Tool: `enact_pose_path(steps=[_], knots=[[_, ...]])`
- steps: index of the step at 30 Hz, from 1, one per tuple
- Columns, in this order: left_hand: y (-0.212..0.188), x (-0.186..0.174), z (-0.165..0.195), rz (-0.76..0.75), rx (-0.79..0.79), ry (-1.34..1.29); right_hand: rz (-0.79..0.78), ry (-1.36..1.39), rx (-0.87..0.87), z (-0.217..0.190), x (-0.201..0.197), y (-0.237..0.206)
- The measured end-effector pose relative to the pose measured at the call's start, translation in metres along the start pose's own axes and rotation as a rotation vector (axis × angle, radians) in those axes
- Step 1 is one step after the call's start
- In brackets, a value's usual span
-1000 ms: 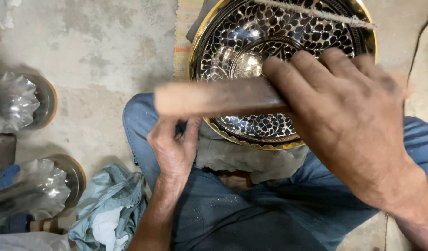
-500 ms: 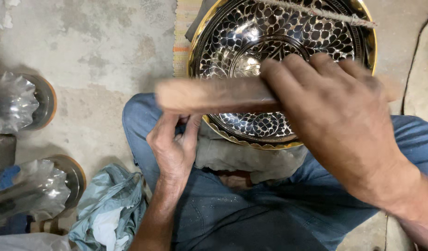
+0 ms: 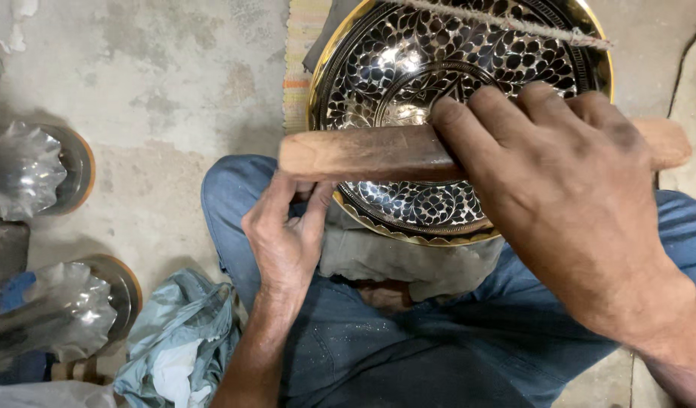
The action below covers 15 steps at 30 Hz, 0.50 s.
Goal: The person sits cross-legged and uses a wooden mallet to repeatedly strike a metal chisel placed on the interior surface of a decorative metal bowl. The bowl rests on a cloth on the floor. The person adjusts the chisel position and continues hammering to create or refine a patterned texture.
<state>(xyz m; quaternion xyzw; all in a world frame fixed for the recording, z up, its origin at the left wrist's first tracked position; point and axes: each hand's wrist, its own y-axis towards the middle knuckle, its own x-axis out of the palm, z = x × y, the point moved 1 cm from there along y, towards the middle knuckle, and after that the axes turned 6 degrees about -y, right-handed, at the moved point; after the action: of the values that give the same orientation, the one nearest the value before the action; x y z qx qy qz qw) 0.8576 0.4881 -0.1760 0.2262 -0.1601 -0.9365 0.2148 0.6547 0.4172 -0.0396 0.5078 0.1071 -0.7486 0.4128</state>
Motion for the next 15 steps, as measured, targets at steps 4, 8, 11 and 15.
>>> enact_pose_path(steps=[4, 8, 11, 15], knots=[[0.001, 0.000, 0.002, -0.012, -0.033, 0.030, -0.050, 0.303, 0.063, 0.000, 0.003, 0.000], [0.003, -0.001, 0.003, -0.030, -0.006, 0.033, -0.031, 0.356, 0.048, 0.002, 0.011, -0.006], [0.004, -0.001, 0.006, -0.060, -0.035, 0.025, -0.078, 0.199, 0.022, 0.002, 0.019, -0.010], [0.007, -0.001, 0.010, -0.044, -0.050, 0.050, -0.105, 0.441, 0.087, 0.003, 0.030, -0.015]])
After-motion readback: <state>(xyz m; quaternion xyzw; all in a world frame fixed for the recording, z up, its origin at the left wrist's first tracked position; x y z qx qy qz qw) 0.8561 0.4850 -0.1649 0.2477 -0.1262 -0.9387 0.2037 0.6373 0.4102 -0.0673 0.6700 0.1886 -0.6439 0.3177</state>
